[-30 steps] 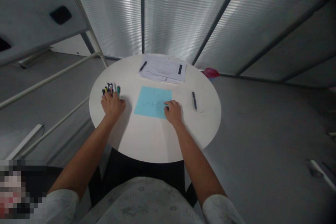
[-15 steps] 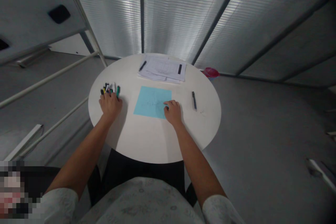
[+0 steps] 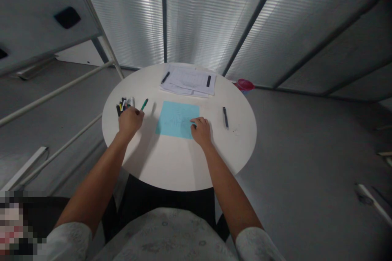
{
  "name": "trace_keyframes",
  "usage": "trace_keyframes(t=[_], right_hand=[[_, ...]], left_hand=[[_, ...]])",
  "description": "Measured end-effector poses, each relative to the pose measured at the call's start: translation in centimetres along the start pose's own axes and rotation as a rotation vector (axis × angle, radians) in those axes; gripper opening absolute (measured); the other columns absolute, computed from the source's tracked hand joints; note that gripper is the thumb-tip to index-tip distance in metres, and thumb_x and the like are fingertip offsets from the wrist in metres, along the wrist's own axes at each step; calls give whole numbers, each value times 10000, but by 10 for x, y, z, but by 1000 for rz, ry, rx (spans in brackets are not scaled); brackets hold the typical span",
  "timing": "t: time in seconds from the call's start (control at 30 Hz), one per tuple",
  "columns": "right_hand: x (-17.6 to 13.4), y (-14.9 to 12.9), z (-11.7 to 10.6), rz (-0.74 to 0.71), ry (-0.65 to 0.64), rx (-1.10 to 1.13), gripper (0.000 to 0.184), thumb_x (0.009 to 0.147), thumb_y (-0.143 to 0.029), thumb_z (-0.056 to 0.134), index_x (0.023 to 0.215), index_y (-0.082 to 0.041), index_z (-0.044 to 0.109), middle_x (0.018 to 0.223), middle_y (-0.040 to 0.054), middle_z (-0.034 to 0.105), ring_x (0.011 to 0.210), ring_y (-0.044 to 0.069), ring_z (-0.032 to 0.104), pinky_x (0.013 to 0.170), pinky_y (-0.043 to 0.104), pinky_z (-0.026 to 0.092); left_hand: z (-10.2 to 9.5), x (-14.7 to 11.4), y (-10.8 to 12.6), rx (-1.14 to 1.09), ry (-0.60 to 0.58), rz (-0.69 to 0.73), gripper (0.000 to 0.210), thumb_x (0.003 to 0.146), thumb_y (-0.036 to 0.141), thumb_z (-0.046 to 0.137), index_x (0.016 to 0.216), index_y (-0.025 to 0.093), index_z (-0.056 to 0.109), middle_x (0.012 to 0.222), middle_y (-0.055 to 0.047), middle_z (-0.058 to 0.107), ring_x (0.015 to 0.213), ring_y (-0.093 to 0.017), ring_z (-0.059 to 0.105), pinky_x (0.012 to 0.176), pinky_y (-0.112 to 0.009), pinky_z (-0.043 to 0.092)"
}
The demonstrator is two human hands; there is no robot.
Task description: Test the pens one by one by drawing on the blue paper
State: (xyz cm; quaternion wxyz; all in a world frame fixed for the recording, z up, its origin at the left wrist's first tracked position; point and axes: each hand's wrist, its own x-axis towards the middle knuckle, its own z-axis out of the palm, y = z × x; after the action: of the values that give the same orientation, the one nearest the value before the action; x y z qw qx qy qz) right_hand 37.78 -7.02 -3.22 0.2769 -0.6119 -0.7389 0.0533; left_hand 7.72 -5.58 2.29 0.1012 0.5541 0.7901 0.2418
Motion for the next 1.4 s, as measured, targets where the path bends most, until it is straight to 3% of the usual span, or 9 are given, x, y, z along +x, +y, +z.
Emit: trace_keyframes(t=[0.13,0.3,0.43,0.53,0.67,0.77,1.0,1.27,1.4], right_hand=[[2,2,2,37,7,87,301,806,-132,483,1024,-186,684,1027,99,648,969,230,545,941,389,393],[14,5,-1,258,89,506,288,816,-247,488,1050,-191,647,950,49,657,756,150,585,787,308,472],[27,-3,-8,358,70,890,309,860,-429,454,993,-210,628,727,-9,636,594,112,540,590,235,443],[31,-12,-8,384,-16,1078,312,828,-506,522,838,-205,601,543,-42,563,432,85,438,431,207,328],[26,-12,-2,511,-6,1341,346,748,-550,622,740,-223,511,527,-67,550,351,58,367,346,200,182],[21,-6,0,531,-16,1422,308,724,-492,664,810,-209,577,623,-37,624,393,65,449,349,196,217],[18,-2,-1,454,-152,1459,308,728,-421,676,925,-184,666,751,33,714,542,120,609,470,231,416],[18,0,-2,447,-149,1488,315,727,-402,676,960,-190,675,775,36,720,594,138,632,530,259,465],[18,0,0,444,-122,1453,323,739,-433,659,950,-190,677,705,16,682,544,114,581,494,240,421]], left_hand=[[6,-6,23,-409,17,152,261,808,387,589,841,146,685,778,-98,678,723,-208,597,687,-318,431],[39,-22,46,-898,-276,129,229,731,377,695,767,151,684,546,13,515,485,-94,419,473,-225,292],[63,-29,52,-1160,-419,91,224,717,367,728,734,157,651,521,33,466,468,-81,406,466,-221,291],[71,-27,56,-1214,-447,94,222,721,358,735,707,154,648,532,19,494,479,-81,423,472,-223,299],[76,-22,63,-1185,-475,118,245,718,374,746,684,150,653,526,10,508,480,-84,435,484,-229,316],[80,-23,62,-1242,-487,108,287,728,410,742,680,148,634,535,12,505,477,-77,430,481,-225,314],[73,-28,45,-1472,-499,-93,342,670,421,799,755,138,627,547,28,490,455,-54,409,438,-201,287],[72,-24,41,-1611,-498,-147,274,650,301,823,713,130,618,624,10,534,498,-45,435,471,-194,334],[74,-24,39,-1602,-496,-145,244,662,288,808,716,127,632,640,5,541,513,-46,444,488,-197,348]])
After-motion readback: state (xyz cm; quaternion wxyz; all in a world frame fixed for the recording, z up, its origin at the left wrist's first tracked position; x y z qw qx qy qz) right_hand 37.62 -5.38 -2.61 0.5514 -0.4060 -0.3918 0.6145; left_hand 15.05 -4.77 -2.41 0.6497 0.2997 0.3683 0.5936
